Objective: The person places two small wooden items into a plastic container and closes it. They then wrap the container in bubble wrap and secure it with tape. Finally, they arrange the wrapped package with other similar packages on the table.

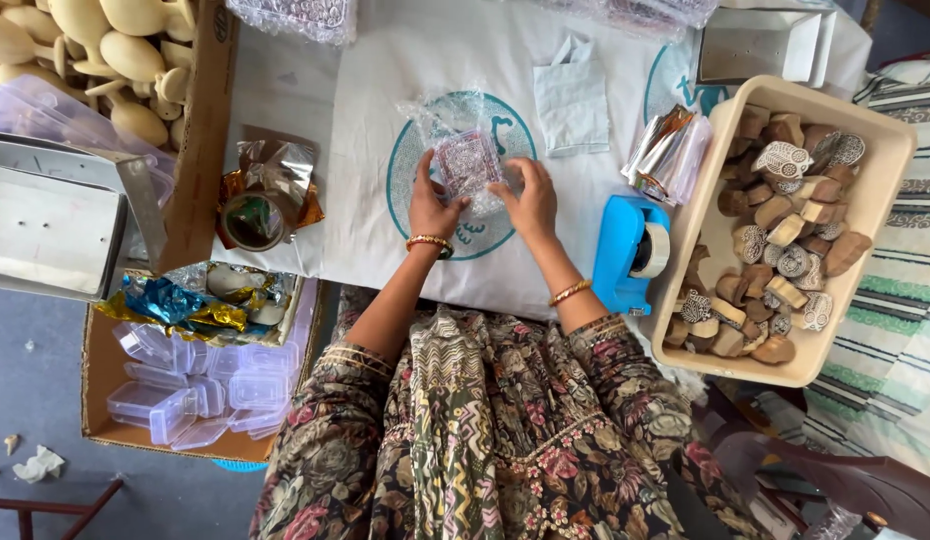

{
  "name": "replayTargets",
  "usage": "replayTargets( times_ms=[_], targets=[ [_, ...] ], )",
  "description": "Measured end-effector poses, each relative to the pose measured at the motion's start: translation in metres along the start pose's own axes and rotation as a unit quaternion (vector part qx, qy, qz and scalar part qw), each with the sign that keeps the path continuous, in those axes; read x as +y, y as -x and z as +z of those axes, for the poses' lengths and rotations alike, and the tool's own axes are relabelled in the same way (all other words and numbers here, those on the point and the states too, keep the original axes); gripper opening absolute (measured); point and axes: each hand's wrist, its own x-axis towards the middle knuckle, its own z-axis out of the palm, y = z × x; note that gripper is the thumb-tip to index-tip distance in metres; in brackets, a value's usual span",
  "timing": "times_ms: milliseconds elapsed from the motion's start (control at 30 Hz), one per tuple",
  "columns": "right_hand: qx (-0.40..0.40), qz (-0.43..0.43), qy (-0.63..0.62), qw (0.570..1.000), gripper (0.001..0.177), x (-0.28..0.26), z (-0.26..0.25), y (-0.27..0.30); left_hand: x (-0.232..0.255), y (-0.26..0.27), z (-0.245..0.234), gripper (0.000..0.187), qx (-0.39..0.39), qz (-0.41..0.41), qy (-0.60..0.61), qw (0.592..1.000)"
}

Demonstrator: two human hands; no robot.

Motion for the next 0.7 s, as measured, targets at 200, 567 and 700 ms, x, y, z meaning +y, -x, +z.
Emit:
replayTargets(
  times_ms=[200,567,700],
  targets=[
    [0.058,-0.243,0.075,0.965,0.038,0.001,0.015,0.054,0.014,0.001,-0.008,0.106,-0.011,-0.045,-0.006,0.999],
    [-0.012,-0.329,0.158,0.931,0.049,-0.004,0.022,0.034,-0.058,-0.026,0.016,0.06,0.015,-0.099,0.226,0.969],
    [0.063,-0.257,0.092,0.96,0.018,-0.023,0.035,0.011,-0.026,-0.03,-0.009,0.029,0.072,0.036,0.149,0.986]
  ],
)
